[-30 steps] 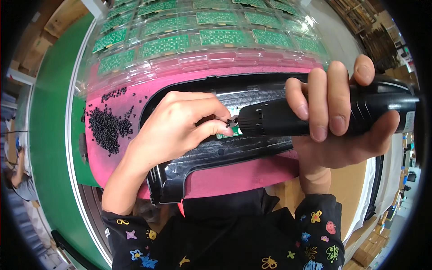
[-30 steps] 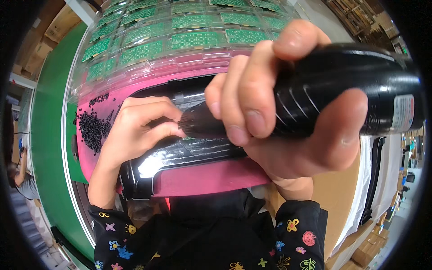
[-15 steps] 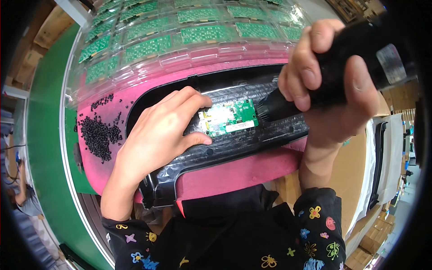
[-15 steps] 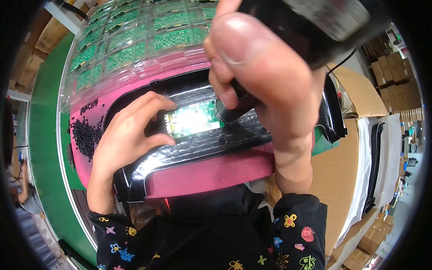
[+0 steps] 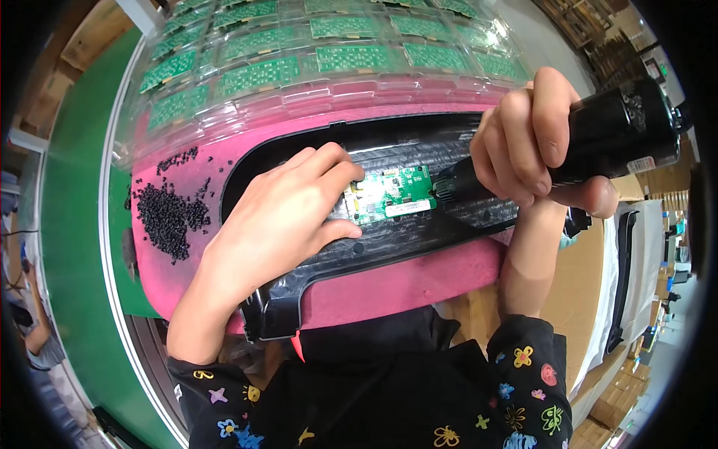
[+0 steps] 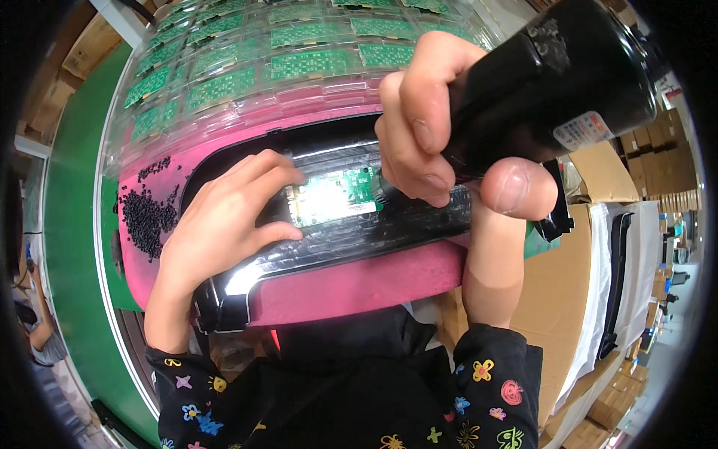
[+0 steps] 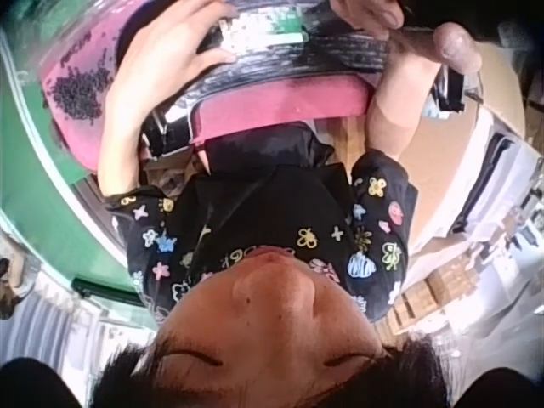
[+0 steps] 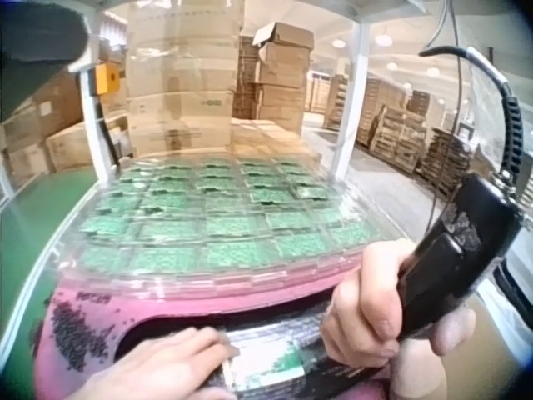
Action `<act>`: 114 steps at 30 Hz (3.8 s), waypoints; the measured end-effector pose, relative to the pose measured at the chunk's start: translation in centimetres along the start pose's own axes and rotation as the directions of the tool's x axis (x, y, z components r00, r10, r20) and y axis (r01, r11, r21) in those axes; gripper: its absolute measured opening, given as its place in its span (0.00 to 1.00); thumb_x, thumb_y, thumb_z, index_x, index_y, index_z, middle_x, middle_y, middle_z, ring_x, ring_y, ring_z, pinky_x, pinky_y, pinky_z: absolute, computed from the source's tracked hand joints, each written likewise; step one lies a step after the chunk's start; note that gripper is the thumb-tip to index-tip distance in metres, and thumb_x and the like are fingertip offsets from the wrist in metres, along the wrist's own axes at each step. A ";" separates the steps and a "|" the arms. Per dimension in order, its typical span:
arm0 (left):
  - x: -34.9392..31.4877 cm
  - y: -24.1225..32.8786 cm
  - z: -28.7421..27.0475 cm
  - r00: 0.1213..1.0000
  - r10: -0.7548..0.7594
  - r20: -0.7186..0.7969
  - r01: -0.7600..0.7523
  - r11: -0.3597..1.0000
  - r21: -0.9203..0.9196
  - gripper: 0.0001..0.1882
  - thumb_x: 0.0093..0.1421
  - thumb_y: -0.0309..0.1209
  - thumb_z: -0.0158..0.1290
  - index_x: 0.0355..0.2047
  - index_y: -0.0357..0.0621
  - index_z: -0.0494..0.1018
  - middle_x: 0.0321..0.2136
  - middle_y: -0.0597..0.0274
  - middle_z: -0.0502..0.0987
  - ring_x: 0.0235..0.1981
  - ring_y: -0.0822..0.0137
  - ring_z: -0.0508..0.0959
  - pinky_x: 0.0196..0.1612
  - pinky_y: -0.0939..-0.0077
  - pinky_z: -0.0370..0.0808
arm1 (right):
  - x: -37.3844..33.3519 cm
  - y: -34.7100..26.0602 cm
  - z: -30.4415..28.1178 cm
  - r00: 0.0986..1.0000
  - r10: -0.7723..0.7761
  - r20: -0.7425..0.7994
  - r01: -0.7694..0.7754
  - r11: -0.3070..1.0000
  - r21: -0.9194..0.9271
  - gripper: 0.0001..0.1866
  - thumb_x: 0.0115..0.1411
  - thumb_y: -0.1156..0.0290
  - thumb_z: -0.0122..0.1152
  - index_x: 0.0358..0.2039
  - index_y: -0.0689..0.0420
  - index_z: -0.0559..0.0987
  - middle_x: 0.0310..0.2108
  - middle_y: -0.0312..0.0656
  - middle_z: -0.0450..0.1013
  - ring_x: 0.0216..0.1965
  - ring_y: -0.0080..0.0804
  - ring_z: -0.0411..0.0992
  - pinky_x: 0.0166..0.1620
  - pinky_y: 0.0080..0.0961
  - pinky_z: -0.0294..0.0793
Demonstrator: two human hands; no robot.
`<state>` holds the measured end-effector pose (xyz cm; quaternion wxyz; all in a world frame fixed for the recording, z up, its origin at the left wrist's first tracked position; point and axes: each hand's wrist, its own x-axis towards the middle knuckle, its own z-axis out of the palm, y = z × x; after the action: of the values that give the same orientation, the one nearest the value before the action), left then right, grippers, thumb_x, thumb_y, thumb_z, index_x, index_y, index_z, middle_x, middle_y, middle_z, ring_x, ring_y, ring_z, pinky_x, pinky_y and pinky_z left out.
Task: Mounting and screwing circuit boards onto plastic components in an industrial setting.
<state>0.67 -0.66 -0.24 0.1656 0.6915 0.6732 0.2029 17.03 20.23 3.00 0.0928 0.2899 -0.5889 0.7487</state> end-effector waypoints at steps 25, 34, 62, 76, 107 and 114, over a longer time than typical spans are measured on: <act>-0.5 -2.4 -1.1 0.955 -0.017 -0.295 0.092 0.966 0.241 0.15 0.54 0.24 0.55 0.43 0.33 0.71 0.38 0.49 0.74 0.42 0.48 0.75 0.46 0.59 0.73 | 0.4 0.4 1.3 0.467 0.092 -0.879 0.219 0.951 0.216 0.14 0.64 0.66 0.56 0.43 0.63 0.68 0.30 0.37 0.67 0.28 0.23 0.68 0.40 0.24 0.73; -0.1 -2.8 -1.4 0.985 -0.067 -0.158 0.078 0.995 0.061 0.11 0.55 0.27 0.56 0.38 0.33 0.74 0.34 0.44 0.76 0.38 0.42 0.75 0.41 0.56 0.72 | 1.1 2.0 2.0 0.281 -0.683 -0.674 -0.546 0.464 -0.697 0.27 0.53 0.79 0.63 0.55 0.60 0.68 0.49 0.42 0.63 0.49 0.33 0.65 0.47 0.28 0.76; -17.4 -4.9 -5.2 0.182 -0.128 -0.975 0.335 0.940 -0.061 0.17 0.61 0.32 0.57 0.45 0.29 0.75 0.37 0.50 0.80 0.37 0.62 0.78 0.43 0.70 0.75 | -11.4 -10.2 13.6 0.670 0.084 -0.737 -0.665 -0.372 -0.647 0.09 0.50 0.68 0.60 0.25 0.59 0.71 0.24 0.42 0.73 0.29 0.41 0.75 0.25 0.36 0.74; -32.1 -9.6 -5.5 -0.113 -0.773 -0.624 -0.648 0.533 -0.544 0.18 0.45 0.34 0.59 0.36 0.42 0.72 0.34 0.54 0.72 0.39 0.58 0.70 0.38 0.61 0.67 | -25.3 10.5 16.8 -0.247 0.908 -0.340 -0.554 -0.420 -0.719 0.17 0.50 0.64 0.67 0.42 0.49 0.82 0.43 0.34 0.79 0.44 0.36 0.78 0.39 0.41 0.81; -25.9 -11.9 -1.4 0.033 -0.369 -0.929 -0.074 0.926 -0.371 0.13 0.58 0.32 0.56 0.41 0.39 0.74 0.34 0.56 0.76 0.36 0.63 0.74 0.39 0.67 0.72 | -59.8 -20.6 14.1 -0.674 -0.701 -0.234 -0.419 0.101 0.902 0.38 0.60 0.58 0.51 0.68 0.51 0.51 0.71 0.44 0.42 0.70 0.52 0.42 0.66 0.52 0.48; -22.4 -5.5 -2.8 0.172 -0.217 -0.961 0.060 0.976 -0.209 0.15 0.60 0.32 0.55 0.44 0.37 0.74 0.35 0.55 0.77 0.35 0.62 0.75 0.39 0.69 0.73 | -56.1 -21.3 13.4 -0.453 -0.828 -0.332 -0.407 -0.139 0.903 0.27 0.58 0.53 0.58 0.53 0.55 0.73 0.56 0.46 0.67 0.61 0.50 0.58 0.60 0.51 0.58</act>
<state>-5.73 -22.96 -1.90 -0.2418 0.3271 0.6695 0.6216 77.29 25.21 -7.99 -0.0663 0.9082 0.3671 0.1898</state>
